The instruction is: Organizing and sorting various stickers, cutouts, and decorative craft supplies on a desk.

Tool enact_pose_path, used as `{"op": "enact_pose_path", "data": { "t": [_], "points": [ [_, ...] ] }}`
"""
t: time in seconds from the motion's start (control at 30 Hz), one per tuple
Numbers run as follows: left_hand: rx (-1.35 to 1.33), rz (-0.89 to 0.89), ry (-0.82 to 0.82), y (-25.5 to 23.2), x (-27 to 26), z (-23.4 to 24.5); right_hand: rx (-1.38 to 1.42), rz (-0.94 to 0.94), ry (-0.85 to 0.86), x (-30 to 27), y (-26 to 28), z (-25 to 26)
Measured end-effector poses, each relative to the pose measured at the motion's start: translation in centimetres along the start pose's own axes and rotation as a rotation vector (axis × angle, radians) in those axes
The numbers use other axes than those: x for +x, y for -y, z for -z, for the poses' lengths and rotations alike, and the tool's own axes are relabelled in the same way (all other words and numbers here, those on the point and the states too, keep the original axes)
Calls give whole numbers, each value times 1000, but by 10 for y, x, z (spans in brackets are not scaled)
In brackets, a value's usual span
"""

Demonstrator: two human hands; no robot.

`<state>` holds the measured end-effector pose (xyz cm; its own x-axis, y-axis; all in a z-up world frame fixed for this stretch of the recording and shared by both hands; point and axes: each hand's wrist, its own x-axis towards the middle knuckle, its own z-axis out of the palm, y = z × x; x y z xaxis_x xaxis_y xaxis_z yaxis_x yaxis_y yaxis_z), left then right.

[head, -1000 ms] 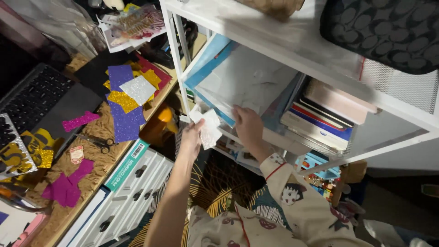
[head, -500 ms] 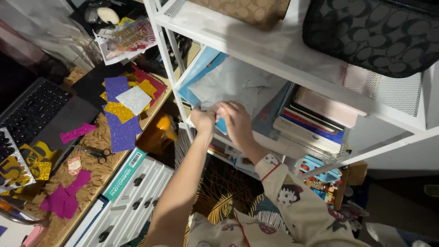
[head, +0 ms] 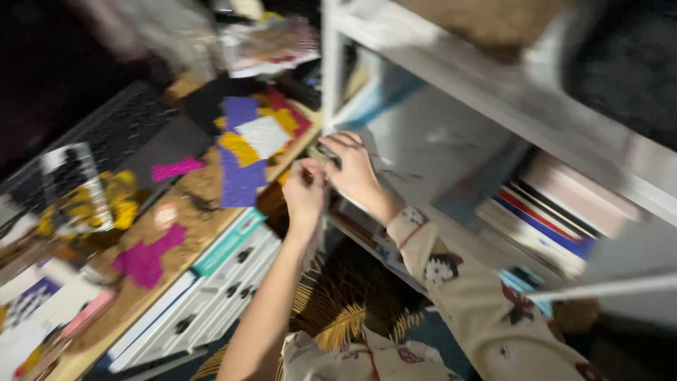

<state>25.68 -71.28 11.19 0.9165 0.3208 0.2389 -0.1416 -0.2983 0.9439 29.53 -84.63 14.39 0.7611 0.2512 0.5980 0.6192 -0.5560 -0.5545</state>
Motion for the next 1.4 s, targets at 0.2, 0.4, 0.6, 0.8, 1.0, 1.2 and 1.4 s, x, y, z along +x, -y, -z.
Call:
{"op": "enact_pose_path", "data": {
  "t": [0.2, 0.4, 0.6, 0.8, 1.0, 1.2, 1.4],
  "points": [
    [12, -227, -62, -66, 3, 139, 53, -76, 183, 92, -23, -189],
    [41, -440, 216, -117, 16, 270, -82, 143, 149, 180, 79, -329],
    [84, -69, 333, -63, 64, 345, -80, 127, 151, 227, 178, -408],
    [134, -499, 391, -56, 71, 411, -28, 135, 55, 264, 114, -509],
    [-34, -487, 685, -51, 48, 416, 1812, -603, -14, 326, 17, -505],
    [-100, -333, 722, -40, 93, 416, 1873, -843, -29, 390, 150, -440],
    [196, -759, 257, -87, 156, 354, 1164, -332, 562, 387, 168, -511]
  ]
}}
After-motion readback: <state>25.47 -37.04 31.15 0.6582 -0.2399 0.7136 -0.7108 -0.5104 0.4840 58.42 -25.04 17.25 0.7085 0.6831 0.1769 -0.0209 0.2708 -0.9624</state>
